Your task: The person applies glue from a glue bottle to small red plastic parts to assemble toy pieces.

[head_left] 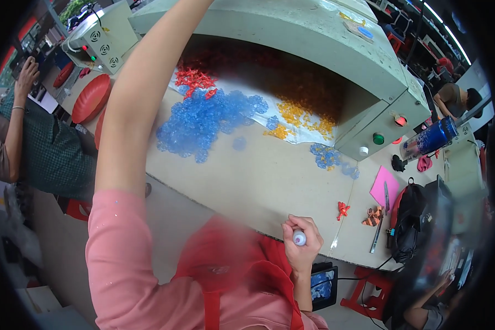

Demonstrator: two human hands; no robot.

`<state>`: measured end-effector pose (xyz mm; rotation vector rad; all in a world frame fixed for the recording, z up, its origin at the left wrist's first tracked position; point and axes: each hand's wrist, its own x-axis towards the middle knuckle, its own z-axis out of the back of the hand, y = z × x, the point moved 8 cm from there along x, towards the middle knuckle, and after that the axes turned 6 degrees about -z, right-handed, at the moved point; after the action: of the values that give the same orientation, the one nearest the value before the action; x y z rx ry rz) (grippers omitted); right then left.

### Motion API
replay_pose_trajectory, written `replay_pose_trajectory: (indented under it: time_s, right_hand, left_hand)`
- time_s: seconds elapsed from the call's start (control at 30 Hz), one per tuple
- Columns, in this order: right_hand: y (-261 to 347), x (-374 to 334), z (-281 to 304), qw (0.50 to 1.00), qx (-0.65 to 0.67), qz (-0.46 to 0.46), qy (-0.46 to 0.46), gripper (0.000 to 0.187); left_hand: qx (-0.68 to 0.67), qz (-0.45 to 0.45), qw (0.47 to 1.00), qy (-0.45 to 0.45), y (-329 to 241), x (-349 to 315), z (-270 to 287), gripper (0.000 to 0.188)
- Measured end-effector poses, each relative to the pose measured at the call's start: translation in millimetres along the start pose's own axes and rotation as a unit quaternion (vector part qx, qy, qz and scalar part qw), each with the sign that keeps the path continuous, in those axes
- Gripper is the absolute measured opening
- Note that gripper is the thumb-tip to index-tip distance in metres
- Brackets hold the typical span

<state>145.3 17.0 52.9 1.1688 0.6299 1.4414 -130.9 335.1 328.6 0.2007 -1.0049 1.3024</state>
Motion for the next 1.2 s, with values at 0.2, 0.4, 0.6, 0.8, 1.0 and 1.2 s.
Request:
replay_pose_trajectory:
  time_s: [0.2, 0.4, 0.6, 0.8, 1.0, 1.2]
  right_hand:
    - [-20.3, -1.3, 17.6, 0.998, -0.003, -0.054, -0.037, 0.02]
    - [-24.1, 12.2, 11.4, 0.999, -0.004, -0.042, 0.0, 0.021]
    - [-27.6, 13.2, 10.9, 0.999, -0.015, -0.038, -0.014, 0.02]
    - [-32.2, 9.1, 13.1, 0.998, -0.019, -0.052, -0.02, 0.02]
    - [-35.1, 17.8, 20.9, 0.996, -0.013, -0.076, -0.044, 0.02]
    - [-42.5, 17.0, 9.4, 0.992, 0.043, -0.111, -0.038, 0.016]
  left_hand:
    - [-0.083, -0.182, 0.966, -0.162, -33.8, -103.1, 14.7, 0.021]
    - [-0.037, -0.312, 0.945, 0.095, 29.6, -213.7, -106.3, 0.018]
    - [0.25, -0.416, 0.829, 0.278, 119.4, -199.0, -220.7, 0.032]
    - [0.225, -0.345, 0.878, 0.244, 114.6, -178.6, -206.4, 0.033]
    - [-0.454, 0.098, 0.856, 0.229, 25.7, -249.1, -157.5, 0.031]
    - [-0.204, -0.041, 0.96, 0.185, -35.5, -305.6, -134.4, 0.027]
